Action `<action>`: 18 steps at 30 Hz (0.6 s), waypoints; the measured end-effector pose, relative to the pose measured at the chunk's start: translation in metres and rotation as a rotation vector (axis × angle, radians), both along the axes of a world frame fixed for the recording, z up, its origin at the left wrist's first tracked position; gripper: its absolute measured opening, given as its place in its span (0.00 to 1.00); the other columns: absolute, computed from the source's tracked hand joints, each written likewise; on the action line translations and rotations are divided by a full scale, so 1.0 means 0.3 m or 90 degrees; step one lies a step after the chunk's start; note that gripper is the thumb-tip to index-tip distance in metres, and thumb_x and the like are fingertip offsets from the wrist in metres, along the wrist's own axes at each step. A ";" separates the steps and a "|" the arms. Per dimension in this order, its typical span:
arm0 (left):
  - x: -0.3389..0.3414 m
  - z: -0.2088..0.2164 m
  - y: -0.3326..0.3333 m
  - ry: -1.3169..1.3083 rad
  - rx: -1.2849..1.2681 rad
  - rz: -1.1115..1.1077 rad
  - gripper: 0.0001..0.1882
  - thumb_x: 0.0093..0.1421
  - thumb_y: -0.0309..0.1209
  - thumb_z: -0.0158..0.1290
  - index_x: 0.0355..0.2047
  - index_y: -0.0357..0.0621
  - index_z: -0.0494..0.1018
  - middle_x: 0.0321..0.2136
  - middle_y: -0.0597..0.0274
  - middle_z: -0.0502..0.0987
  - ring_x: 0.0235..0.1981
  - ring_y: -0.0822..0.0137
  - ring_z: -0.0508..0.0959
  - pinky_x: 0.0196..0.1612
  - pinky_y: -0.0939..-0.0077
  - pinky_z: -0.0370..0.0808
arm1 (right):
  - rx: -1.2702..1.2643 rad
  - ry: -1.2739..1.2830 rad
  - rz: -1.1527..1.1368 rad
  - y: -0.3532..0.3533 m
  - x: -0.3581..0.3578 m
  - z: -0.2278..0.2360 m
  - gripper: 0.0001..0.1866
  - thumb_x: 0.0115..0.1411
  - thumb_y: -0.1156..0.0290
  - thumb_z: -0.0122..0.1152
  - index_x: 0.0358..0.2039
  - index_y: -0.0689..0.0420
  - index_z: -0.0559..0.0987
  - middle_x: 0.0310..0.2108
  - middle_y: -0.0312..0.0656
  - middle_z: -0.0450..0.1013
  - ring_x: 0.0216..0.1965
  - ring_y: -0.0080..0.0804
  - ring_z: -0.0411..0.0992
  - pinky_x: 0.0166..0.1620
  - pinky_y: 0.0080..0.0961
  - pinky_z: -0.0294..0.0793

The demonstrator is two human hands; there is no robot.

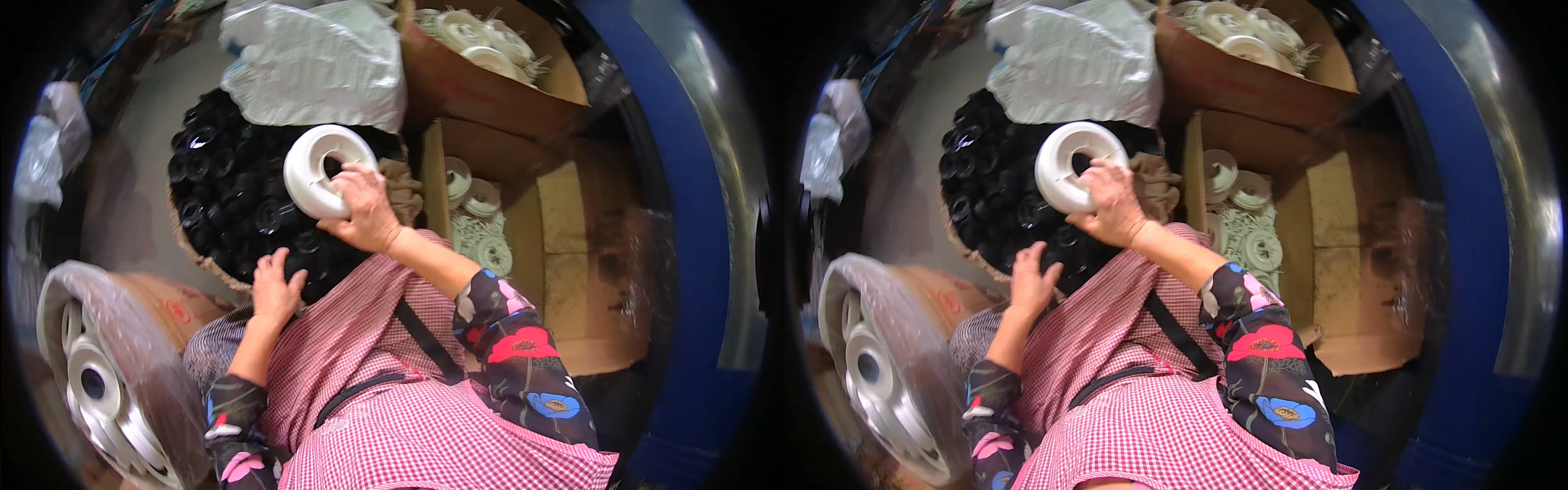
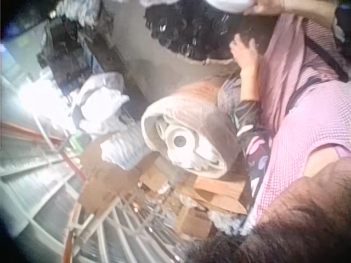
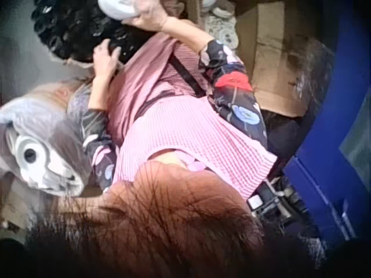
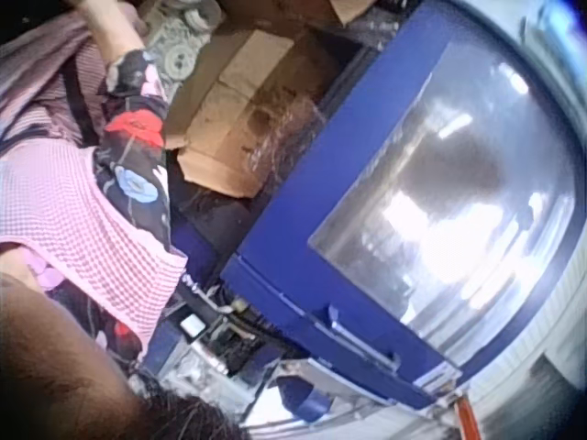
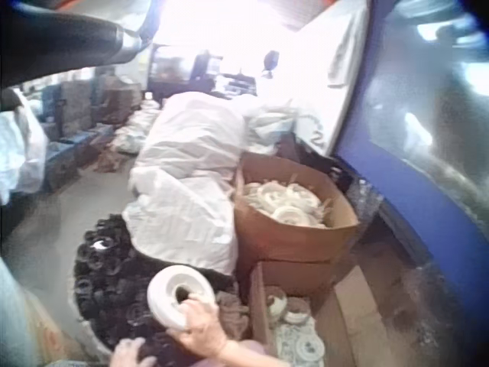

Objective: The person takes white circular plastic components from a box, inserts a black component into the center by hand, and places the assembled units into a separate bin.

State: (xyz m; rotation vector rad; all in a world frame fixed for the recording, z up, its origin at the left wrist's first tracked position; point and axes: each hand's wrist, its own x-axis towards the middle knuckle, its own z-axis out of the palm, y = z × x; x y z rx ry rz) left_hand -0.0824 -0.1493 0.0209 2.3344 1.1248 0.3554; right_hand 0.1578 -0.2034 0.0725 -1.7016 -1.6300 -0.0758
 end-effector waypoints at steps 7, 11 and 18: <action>0.012 -0.182 0.069 0.079 -0.102 0.109 0.23 0.55 0.29 0.51 0.52 0.40 0.63 0.46 0.39 0.66 0.46 0.42 0.70 0.50 0.54 0.69 | -0.074 0.389 0.039 -0.324 -0.049 0.128 0.38 0.42 0.51 0.73 0.47 0.64 0.72 0.58 0.51 0.57 0.57 0.49 0.59 0.59 0.42 0.62; -0.008 0.017 0.071 -0.253 -0.162 0.158 0.12 0.65 0.28 0.42 0.46 0.37 0.67 0.34 0.58 0.75 0.35 0.63 0.75 0.43 0.72 0.72 | -0.199 0.770 0.163 -0.409 -0.083 0.082 0.44 0.52 0.40 0.61 0.57 0.63 0.63 0.64 0.48 0.45 0.60 0.42 0.58 0.55 0.38 0.70; 0.071 0.316 -0.183 -0.360 -0.299 0.011 0.14 0.68 0.28 0.41 0.52 0.38 0.67 0.36 0.65 0.74 0.37 0.75 0.73 0.43 0.82 0.72 | -0.305 1.050 0.310 -0.400 -0.206 0.102 0.52 0.51 0.33 0.55 0.64 0.58 0.55 0.55 0.51 0.64 0.58 0.41 0.63 0.54 0.39 0.71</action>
